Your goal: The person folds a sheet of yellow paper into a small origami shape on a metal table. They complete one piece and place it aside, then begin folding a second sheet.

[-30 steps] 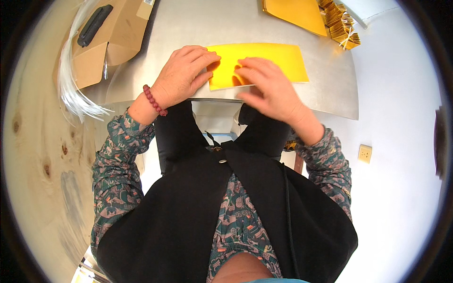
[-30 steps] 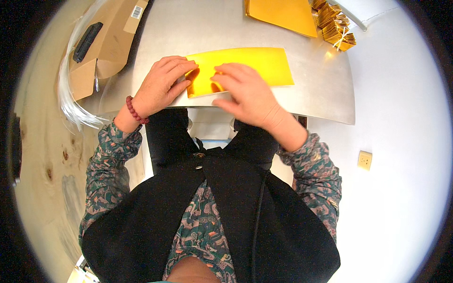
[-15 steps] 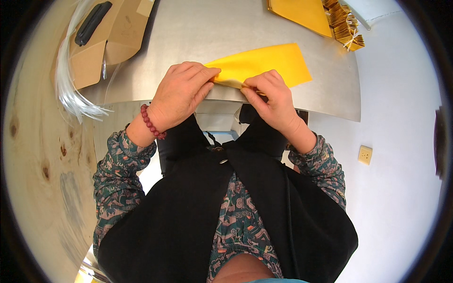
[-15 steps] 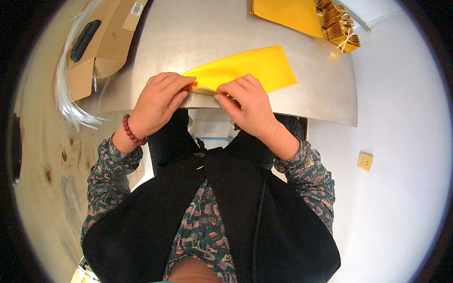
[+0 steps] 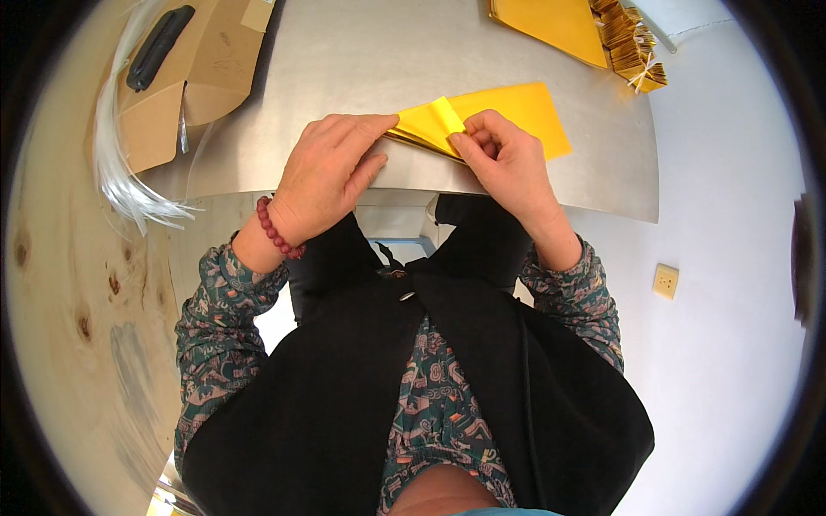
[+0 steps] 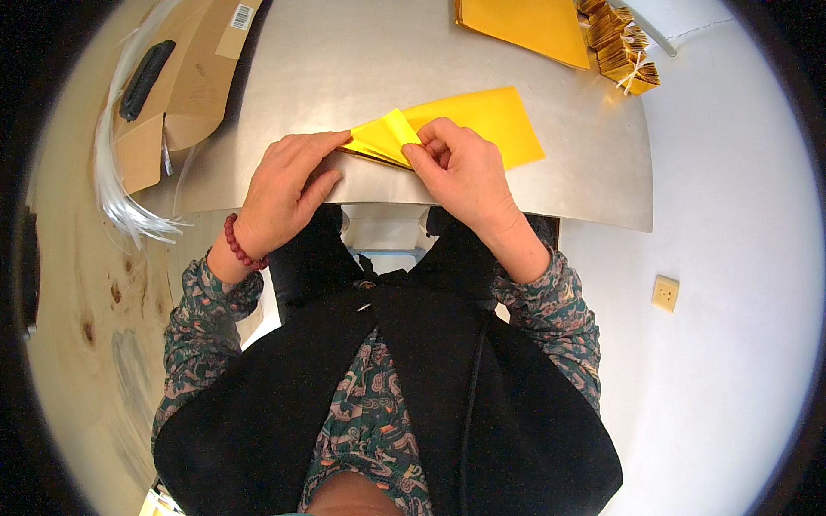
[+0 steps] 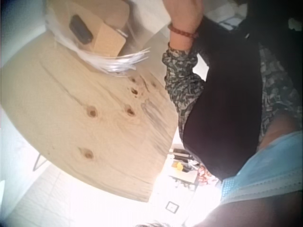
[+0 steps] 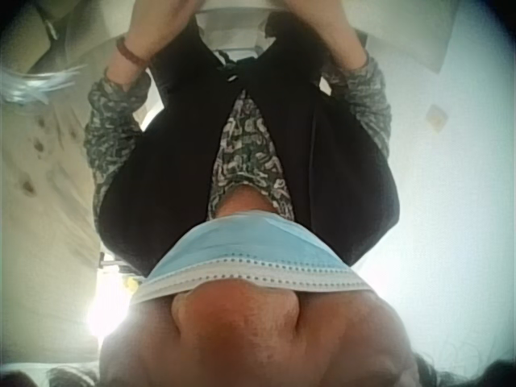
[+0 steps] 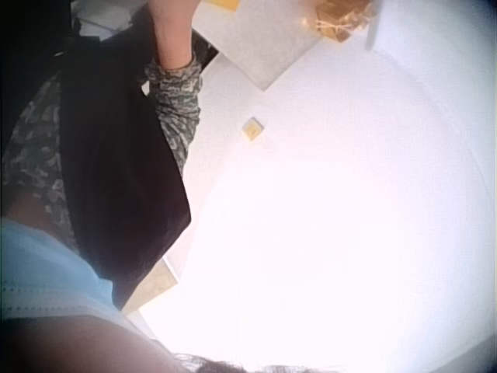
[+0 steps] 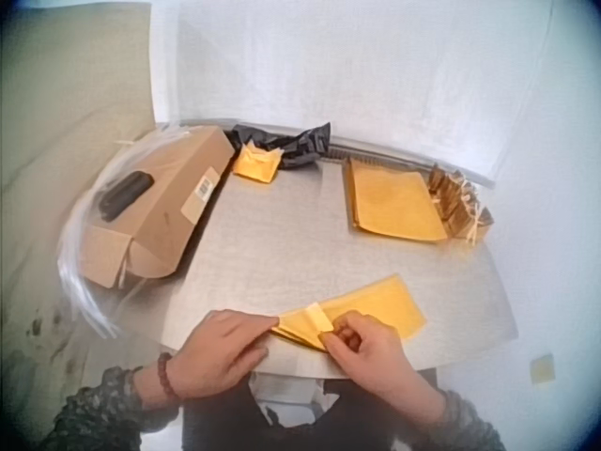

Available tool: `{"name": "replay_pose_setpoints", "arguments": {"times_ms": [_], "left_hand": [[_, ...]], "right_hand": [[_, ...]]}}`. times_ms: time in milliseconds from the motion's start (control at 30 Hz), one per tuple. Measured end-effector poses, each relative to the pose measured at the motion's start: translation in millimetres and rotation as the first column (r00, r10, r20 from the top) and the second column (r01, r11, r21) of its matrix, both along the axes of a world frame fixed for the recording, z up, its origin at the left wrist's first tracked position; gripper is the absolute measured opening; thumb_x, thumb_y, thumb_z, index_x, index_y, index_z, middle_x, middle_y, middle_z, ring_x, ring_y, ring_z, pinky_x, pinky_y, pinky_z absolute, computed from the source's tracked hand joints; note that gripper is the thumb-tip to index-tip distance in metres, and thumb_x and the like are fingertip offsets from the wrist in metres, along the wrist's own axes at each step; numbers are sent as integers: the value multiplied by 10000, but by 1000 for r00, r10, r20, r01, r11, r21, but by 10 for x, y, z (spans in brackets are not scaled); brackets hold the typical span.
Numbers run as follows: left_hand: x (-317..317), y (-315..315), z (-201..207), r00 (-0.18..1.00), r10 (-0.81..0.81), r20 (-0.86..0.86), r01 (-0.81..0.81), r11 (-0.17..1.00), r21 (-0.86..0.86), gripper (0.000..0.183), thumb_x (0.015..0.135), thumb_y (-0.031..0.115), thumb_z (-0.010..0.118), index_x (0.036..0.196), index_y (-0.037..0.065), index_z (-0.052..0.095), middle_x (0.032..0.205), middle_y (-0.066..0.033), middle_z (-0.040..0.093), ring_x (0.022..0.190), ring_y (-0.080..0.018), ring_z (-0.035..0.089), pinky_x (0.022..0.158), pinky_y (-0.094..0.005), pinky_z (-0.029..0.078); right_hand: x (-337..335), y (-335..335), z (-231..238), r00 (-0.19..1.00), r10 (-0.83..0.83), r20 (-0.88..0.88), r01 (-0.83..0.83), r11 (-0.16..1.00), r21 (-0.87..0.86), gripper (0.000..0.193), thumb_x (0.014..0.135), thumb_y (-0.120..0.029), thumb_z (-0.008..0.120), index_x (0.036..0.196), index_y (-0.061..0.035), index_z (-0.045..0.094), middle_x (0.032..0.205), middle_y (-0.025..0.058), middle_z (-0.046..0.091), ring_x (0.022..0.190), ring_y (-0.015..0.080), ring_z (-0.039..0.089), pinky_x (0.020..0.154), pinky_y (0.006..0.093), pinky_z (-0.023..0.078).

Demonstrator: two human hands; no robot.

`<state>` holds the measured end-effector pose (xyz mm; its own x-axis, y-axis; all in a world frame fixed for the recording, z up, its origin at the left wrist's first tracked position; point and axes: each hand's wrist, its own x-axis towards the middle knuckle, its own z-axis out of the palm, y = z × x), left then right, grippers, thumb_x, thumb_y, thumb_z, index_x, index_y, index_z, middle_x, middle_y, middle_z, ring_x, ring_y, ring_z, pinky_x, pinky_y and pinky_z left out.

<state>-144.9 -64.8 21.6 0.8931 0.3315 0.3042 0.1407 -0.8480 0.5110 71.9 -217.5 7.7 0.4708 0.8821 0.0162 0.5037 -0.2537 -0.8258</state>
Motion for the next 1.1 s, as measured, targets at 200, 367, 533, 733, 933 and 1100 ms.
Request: {"name": "replay_pose_setpoints", "arguments": {"times_ms": [200, 367, 533, 733, 933, 1100], "left_hand": [[32, -169, 60, 992, -82, 95, 75, 995, 67, 500, 865, 62, 747, 1351, 50, 630, 1391, -136, 627, 1287, -323, 586, 1092, -429, 451], [79, -463, 59, 990, -140, -26, 140, 990, -20, 587, 862, 110, 764, 1421, 62, 592, 1510, -125, 547, 1421, -291, 496, 1159, -457, 383], [43, -449, 30, 990, -60, -127, 64, 997, 35, 676, 879, 192, 771, 1499, 79, 529, 1552, -114, 512, 1479, -270, 438, 1199, -466, 319], [-18, -396, 34, 981, -63, -182, 70, 997, 31, 725, 874, 226, 783, 1527, 89, 498, 1592, -106, 478, 1516, -272, 394, 1230, -480, 281], [-12, -371, 41, 976, -69, -209, 70, 998, -2, 813, 843, 301, 814, 1548, 93, 468, 1621, -93, 441, 1537, -287, 351, 1244, -489, 265], [-16, -346, 54, 971, -70, -230, 68, 998, -20, 857, 821, 337, 827, 1556, 96, 459, 1630, -87, 427, 1540, -297, 338, 1249, -490, 259]], "right_hand": [[-7, 34, 33, 1000, -22, -6, 22, 998, -57, 182, 914, -181, 783, 958, -26, 697, 726, 12, 653, 624, 85, 549, 581, 247, 458], [-22, 36, 59, 999, -34, 39, 37, 995, -96, 215, 885, -223, 786, 951, -41, 694, 753, 85, 700, 638, 187, 653, 604, 318, 523], [-36, 44, 87, 998, -37, 47, 41, 994, -98, 200, 880, -205, 788, 933, -43, 683, 732, 69, 679, 626, 175, 630, 596, 309, 515], [-26, 62, 100, 998, -66, -2, 66, 992, -110, 183, 888, -181, 787, 916, -42, 672, 700, 42, 649, 595, 118, 583, 571, 273, 489], [-23, 75, 87, 993, -113, -41, 109, 990, -89, 172, 891, -163, 787, 895, -44, 663, 682, 19, 629, 590, 88, 541, 563, 253, 464], [-32, 90, 89, 989, -135, -54, 129, 987, -94, 170, 892, -151, 785, 878, -41, 657, 676, 0, 618, 591, 70, 514, 560, 243, 449]]}}
